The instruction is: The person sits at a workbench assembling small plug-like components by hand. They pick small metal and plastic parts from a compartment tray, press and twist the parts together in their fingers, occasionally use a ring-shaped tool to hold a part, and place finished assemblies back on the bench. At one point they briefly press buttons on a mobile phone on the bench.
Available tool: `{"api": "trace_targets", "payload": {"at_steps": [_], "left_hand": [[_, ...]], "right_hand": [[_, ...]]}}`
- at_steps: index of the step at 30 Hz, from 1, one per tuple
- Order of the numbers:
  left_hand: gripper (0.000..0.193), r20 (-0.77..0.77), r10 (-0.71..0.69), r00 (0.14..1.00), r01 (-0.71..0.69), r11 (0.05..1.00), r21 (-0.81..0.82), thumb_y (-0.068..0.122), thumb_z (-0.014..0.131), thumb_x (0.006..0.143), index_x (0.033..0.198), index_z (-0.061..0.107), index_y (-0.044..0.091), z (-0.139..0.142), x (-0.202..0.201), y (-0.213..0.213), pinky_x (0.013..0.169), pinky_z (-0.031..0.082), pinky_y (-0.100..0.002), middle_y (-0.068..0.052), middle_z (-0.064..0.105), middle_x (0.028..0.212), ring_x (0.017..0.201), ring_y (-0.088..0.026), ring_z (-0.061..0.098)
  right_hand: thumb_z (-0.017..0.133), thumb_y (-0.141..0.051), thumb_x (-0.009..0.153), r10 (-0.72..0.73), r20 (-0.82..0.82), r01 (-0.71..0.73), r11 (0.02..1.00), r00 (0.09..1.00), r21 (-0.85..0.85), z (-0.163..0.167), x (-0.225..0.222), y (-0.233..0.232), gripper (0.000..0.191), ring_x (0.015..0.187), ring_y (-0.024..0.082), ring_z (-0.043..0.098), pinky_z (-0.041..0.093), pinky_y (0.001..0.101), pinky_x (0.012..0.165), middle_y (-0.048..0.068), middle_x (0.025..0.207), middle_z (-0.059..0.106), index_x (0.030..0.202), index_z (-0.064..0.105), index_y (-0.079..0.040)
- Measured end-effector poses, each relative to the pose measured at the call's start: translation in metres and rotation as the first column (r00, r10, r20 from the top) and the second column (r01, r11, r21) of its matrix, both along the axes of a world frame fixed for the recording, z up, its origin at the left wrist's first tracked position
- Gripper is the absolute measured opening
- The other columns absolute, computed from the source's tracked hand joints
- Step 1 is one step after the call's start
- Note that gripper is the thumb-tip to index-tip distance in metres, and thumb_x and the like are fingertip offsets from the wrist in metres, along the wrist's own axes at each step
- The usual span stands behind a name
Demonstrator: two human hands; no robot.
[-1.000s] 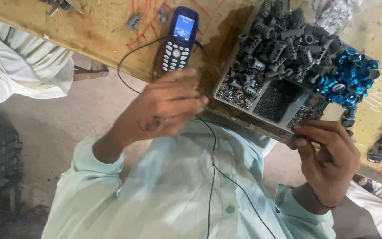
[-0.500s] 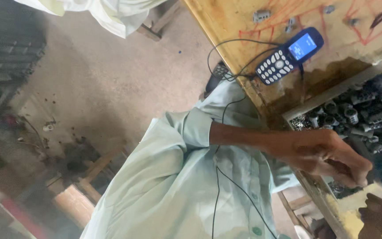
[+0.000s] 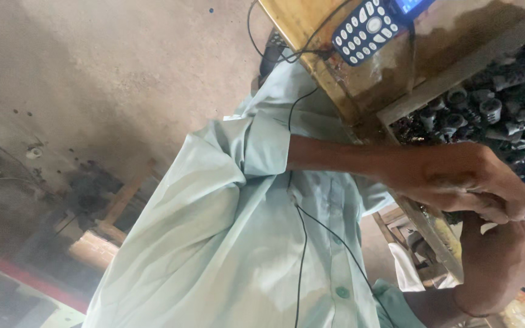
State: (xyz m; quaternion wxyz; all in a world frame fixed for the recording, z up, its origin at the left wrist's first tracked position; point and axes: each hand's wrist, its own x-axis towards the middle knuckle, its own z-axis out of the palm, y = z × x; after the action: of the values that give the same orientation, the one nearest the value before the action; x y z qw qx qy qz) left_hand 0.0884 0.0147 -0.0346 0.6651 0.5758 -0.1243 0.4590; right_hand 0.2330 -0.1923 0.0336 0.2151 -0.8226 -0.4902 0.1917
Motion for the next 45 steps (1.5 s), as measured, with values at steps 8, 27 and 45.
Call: {"api": "trace_targets", "payload": {"at_steps": [8, 27, 45], "left_hand": [[0.017, 0.015, -0.099, 0.995, 0.1, 0.995, -0.031, 0.01, 0.061, 0.103, 0.094, 0.049, 0.004, -0.004, -0.002, -0.002, 0.071, 0.045, -0.04, -0.005, 0.052, 0.082, 0.074, -0.015, 0.054], [0.026, -0.103, -0.15, 0.983, 0.151, 0.989, 0.003, 0.016, 0.065, 0.105, 0.091, 0.047, 0.004, -0.013, 0.001, -0.005, 0.072, 0.039, -0.04, -0.006, 0.042, 0.079, 0.072, -0.015, 0.042], [0.023, -0.171, -0.064, 0.983, 0.071, 0.997, 0.036, 0.014, 0.069, 0.102, 0.092, 0.051, 0.003, -0.009, 0.001, -0.005, 0.069, 0.043, -0.037, -0.006, 0.053, 0.079, 0.069, -0.014, 0.05]], "right_hand": [[0.065, -0.002, 0.103, 0.036, 0.088, -0.032, 0.998, 0.995, -0.05, -0.007, 0.008, -0.004, 0.011, 0.089, 0.023, 0.072, 0.057, 0.0303, 0.082, 0.015, 0.098, 0.065, 0.109, 0.058, 0.004], [0.066, 0.003, 0.095, 0.151, 0.193, -0.134, 0.986, 0.97, -0.095, -0.02, 0.015, 0.008, 0.011, 0.089, 0.023, 0.077, 0.059, 0.0297, 0.077, 0.016, 0.1, 0.071, 0.106, 0.063, 0.007], [0.04, -0.006, 0.117, -0.14, -0.209, 0.152, 0.987, 0.968, 0.042, -0.01, -0.012, 0.011, 0.021, 0.067, 0.019, 0.06, 0.045, 0.0271, 0.059, 0.017, 0.093, 0.062, 0.11, 0.049, 0.012]]}}
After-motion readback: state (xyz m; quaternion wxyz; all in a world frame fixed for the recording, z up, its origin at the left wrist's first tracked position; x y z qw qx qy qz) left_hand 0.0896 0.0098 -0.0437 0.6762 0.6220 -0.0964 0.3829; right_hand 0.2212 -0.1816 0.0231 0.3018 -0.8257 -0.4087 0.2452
